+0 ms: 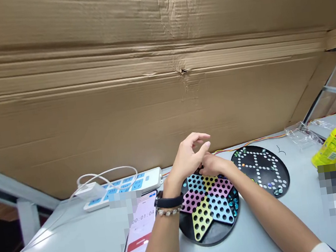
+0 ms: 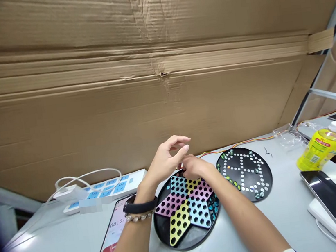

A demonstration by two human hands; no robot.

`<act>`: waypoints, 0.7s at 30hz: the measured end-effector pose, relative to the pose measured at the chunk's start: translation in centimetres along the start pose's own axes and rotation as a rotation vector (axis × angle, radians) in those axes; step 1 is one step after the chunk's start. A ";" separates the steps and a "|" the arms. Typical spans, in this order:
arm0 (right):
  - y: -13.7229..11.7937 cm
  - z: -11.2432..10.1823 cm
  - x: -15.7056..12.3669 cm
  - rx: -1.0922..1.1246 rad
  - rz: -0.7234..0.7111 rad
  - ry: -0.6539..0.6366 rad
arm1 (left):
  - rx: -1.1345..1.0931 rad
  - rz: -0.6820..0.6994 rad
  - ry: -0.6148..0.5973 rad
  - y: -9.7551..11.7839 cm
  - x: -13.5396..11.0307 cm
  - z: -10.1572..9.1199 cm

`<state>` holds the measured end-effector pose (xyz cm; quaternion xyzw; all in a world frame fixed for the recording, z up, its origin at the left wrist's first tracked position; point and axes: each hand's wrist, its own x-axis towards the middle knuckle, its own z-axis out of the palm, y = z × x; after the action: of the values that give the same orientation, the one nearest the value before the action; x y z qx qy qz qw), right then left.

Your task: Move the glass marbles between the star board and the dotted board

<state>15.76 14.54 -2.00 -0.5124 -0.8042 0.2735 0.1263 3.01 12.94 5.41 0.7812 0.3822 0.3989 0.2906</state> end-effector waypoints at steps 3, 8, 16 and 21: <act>0.2 -0.2 -0.1 -0.005 -0.002 -0.014 | -0.007 -0.008 -0.005 0.0 0.0 0.0; 0.5 -0.5 -0.4 -0.011 0.017 -0.059 | -0.010 -0.017 -0.014 -0.2 0.0 0.0; 0.5 -0.2 -0.2 0.034 -0.074 0.004 | -0.016 -0.017 -0.017 -0.1 -0.1 -0.1; 0.9 0.0 0.2 0.042 -0.107 0.063 | -0.007 -0.016 -0.013 0.0 -0.1 -0.2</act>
<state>16.38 15.03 -2.56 -0.4742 -0.8202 0.2668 0.1765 2.77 12.88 5.44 0.7796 0.3854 0.3928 0.2989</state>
